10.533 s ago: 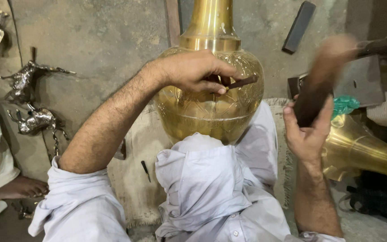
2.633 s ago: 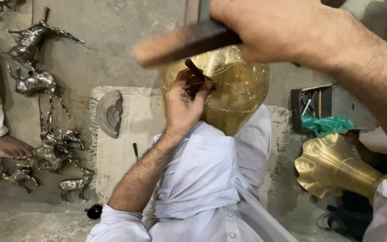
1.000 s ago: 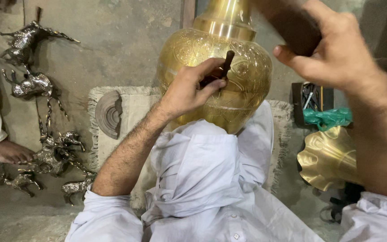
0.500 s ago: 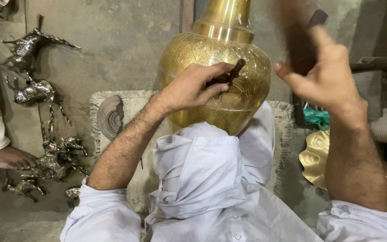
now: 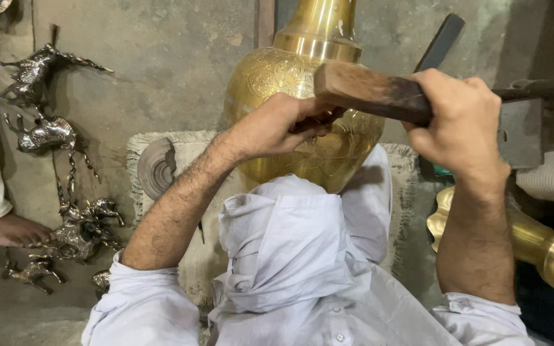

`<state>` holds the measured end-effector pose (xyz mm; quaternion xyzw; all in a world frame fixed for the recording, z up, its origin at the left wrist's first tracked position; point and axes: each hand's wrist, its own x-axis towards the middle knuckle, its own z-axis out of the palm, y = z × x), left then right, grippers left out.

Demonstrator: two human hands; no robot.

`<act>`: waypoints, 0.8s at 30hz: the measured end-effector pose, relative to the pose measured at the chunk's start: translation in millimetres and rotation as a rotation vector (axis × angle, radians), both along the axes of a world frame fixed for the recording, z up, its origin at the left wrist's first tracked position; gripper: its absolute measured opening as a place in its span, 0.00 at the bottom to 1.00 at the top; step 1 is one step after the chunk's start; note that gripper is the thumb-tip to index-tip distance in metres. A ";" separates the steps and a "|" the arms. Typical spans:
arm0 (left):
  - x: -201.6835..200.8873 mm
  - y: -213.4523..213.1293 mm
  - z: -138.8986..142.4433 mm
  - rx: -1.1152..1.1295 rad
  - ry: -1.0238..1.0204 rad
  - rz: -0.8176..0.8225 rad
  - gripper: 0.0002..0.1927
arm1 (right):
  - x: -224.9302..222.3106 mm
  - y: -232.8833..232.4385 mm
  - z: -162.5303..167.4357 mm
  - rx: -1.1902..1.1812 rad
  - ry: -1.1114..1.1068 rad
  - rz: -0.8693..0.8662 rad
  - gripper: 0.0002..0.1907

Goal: The person sits on the floor with a large brass vase in their lap, holding a chisel against the vase's engraved surface and striking the chisel with a wooden mallet to carve decorative patterns, repositioning the chisel across different areas of the vase.

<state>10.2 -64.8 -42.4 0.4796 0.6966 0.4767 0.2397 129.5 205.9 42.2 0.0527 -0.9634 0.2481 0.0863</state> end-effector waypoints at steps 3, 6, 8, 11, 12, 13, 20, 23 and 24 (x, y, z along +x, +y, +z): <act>1.4 -1.1 3.7 0.056 -0.048 -0.004 0.23 | 5.9 0.7 -1.0 -0.291 -0.052 -0.040 0.14; 2.0 -1.3 3.6 0.072 -0.024 0.003 0.23 | 9.0 6.4 -4.2 0.116 0.004 -0.004 0.15; 3.2 -1.8 2.8 0.038 -0.030 -0.001 0.23 | 10.0 10.3 -7.6 0.084 -0.018 -0.011 0.15; 4.4 -3.9 2.2 0.091 0.025 0.003 0.23 | 10.5 13.8 -11.7 -0.419 -0.105 -0.065 0.13; 4.8 -3.7 2.1 0.080 -0.003 0.011 0.23 | 10.9 15.4 -11.0 -0.250 -0.058 -0.062 0.14; 5.7 -3.6 2.0 0.068 -0.035 0.017 0.22 | 11.8 15.1 -11.0 -0.201 -0.042 -0.074 0.15; 6.1 -5.1 -3.2 0.157 -0.009 0.038 0.22 | 15.2 8.5 1.3 0.075 0.026 -0.054 0.19; 6.3 -4.1 -5.1 0.092 -0.048 0.020 0.21 | 14.4 4.9 4.1 -0.089 -0.054 -0.050 0.18; 6.1 -3.8 -5.0 0.087 -0.024 0.020 0.21 | 14.0 5.0 5.0 -0.045 -0.042 -0.007 0.18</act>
